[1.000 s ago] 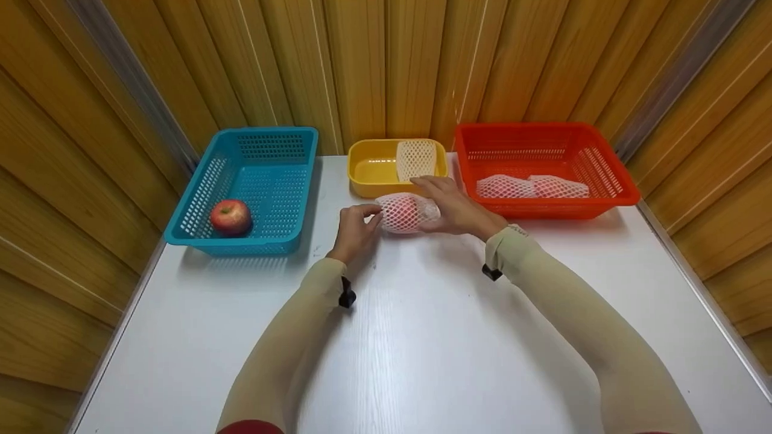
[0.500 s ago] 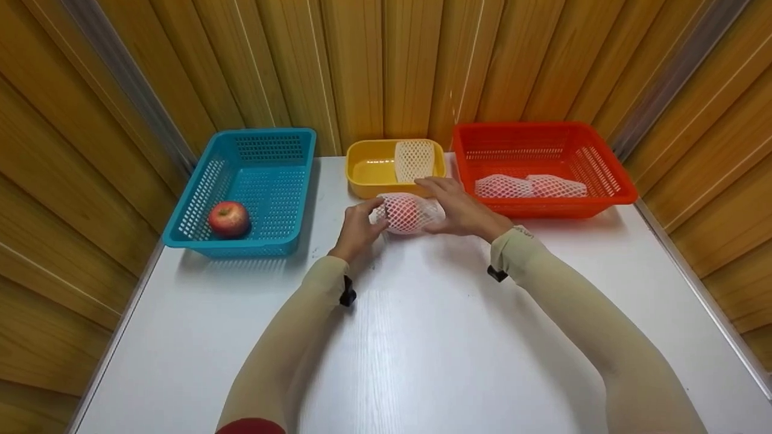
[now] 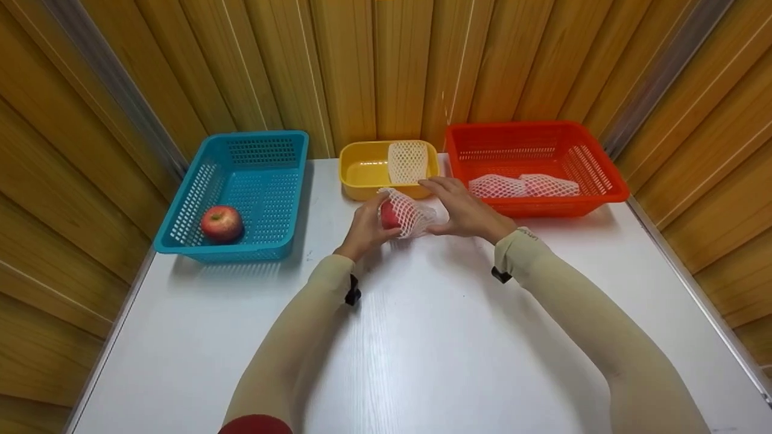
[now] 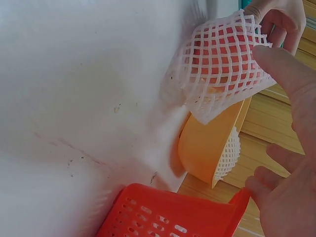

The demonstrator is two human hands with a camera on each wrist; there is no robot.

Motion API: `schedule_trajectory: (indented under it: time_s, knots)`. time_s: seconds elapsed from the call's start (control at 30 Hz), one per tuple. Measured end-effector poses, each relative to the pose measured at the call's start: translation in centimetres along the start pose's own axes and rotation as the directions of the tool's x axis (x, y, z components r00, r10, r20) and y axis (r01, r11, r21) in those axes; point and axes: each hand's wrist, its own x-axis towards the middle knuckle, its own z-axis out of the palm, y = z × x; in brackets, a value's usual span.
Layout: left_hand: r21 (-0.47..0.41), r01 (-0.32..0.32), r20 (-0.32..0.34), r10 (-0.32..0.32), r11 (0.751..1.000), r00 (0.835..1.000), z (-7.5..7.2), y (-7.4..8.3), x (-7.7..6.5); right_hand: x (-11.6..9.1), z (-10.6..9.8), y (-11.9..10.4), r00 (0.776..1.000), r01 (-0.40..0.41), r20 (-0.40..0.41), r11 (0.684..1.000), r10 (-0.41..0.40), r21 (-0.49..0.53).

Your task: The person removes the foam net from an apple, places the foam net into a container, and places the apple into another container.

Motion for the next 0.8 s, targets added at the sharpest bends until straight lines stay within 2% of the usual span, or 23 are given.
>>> schedule_trajectory:
  time_s: [0.2, 0.3, 0.5, 0.67, 0.8]
  knots:
    - [-0.032, 0.021, 0.027, -0.020, 0.999, 0.999, 0.8, 0.2, 0.6, -0.3, 0.0, 0.2, 1.000, -0.002, -0.025, 0.999, 0.001, -0.047]
    - [-0.016, 0.023, 0.041, -0.023, 1.000, 0.999, 1.1, 0.2, 0.9, -0.5, -0.1, 0.2, 1.000, -0.007, -0.029, 0.998, 0.005, -0.062]
    - [0.029, 0.000, 0.033, -0.001, 1.000, 0.999, 1.0, -0.1, 1.2, -0.4, 0.0, 0.2, 0.999, 0.001, -0.037, 0.997, -0.004, -0.074]
    - [0.006, 0.025, 0.023, -0.025, 1.000, 0.999, 1.0, -0.5, 1.3, -0.5, 0.0, 0.4, 0.999, 0.006, -0.045, 0.998, -0.009, -0.069]
    - [0.021, 0.019, 0.036, -0.019, 1.000, 0.999, 1.0, -0.5, 1.3, -0.5, 0.2, 0.6, 0.997, 0.041, -0.066, 0.995, -0.047, -0.087]
